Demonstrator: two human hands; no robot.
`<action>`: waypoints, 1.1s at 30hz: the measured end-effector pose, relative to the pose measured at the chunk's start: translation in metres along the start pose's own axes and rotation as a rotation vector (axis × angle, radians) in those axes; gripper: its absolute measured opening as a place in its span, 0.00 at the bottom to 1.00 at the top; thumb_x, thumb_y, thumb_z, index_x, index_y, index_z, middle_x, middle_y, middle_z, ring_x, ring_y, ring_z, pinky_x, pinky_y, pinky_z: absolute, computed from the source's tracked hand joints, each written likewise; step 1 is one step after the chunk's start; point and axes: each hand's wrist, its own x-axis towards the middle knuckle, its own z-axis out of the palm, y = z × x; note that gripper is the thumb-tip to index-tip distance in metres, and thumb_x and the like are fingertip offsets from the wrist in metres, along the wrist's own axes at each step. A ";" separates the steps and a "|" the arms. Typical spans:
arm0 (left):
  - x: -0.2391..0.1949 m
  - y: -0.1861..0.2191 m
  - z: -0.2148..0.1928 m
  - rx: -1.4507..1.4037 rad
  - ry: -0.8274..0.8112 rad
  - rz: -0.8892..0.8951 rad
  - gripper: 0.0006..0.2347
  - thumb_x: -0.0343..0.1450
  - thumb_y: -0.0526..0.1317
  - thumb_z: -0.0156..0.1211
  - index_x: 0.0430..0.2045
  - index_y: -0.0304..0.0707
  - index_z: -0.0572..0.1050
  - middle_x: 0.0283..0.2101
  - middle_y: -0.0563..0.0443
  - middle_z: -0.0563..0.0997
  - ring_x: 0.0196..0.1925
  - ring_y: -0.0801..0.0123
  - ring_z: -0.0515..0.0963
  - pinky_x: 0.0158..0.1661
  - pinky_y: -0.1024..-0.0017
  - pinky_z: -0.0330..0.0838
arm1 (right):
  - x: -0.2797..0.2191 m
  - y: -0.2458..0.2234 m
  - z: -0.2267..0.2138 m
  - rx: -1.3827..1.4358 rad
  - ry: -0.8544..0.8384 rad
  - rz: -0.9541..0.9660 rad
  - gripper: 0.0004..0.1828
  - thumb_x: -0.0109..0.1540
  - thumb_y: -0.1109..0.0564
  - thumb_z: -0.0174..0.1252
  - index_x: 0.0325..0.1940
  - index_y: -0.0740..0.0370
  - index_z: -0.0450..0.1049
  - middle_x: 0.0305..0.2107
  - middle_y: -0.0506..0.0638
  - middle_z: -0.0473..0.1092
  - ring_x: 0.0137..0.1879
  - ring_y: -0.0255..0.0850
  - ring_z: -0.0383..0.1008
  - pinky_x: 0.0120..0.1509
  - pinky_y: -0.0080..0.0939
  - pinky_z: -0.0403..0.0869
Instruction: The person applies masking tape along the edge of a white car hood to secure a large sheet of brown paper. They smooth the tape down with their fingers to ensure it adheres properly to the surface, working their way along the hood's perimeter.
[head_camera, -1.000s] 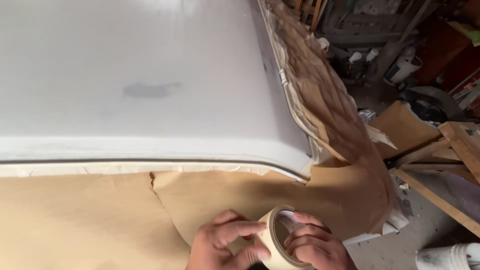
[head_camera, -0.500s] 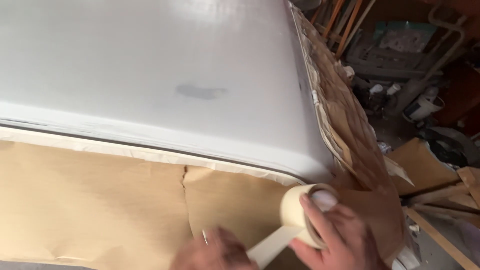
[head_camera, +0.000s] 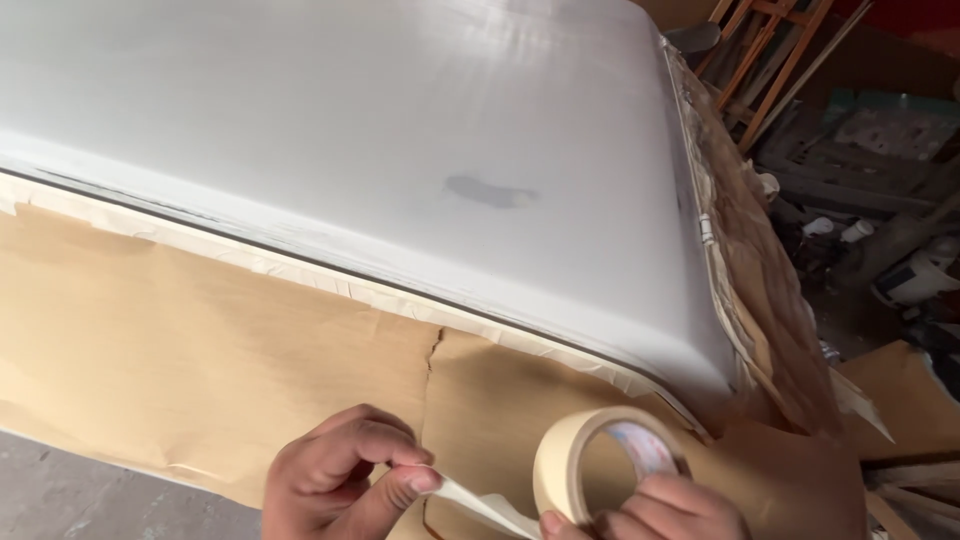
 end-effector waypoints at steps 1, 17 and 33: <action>-0.003 -0.014 -0.014 -0.237 0.274 -0.155 0.10 0.70 0.43 0.60 0.30 0.34 0.80 0.29 0.45 0.83 0.31 0.67 0.83 0.32 0.72 0.77 | -0.008 0.008 0.004 -0.049 0.143 -0.068 0.06 0.62 0.49 0.65 0.33 0.47 0.76 0.21 0.39 0.74 0.30 0.32 0.78 0.44 0.39 0.79; 0.002 -0.027 0.068 0.070 -0.053 -0.245 0.26 0.50 0.36 0.87 0.20 0.40 0.64 0.24 0.58 0.67 0.24 0.81 0.64 0.23 0.81 0.63 | 0.184 0.037 -0.079 0.168 0.401 0.102 0.34 0.63 0.55 0.64 0.68 0.71 0.59 0.52 0.63 0.72 0.57 0.55 0.72 0.67 0.49 0.68; 0.068 -0.023 0.180 0.378 -0.444 0.095 0.04 0.67 0.31 0.67 0.32 0.41 0.83 0.33 0.50 0.83 0.31 0.64 0.84 0.29 0.72 0.78 | -0.036 -0.002 0.031 1.016 0.571 1.149 0.08 0.59 0.66 0.65 0.42 0.70 0.79 0.30 0.53 0.80 0.34 0.33 0.80 0.38 0.32 0.79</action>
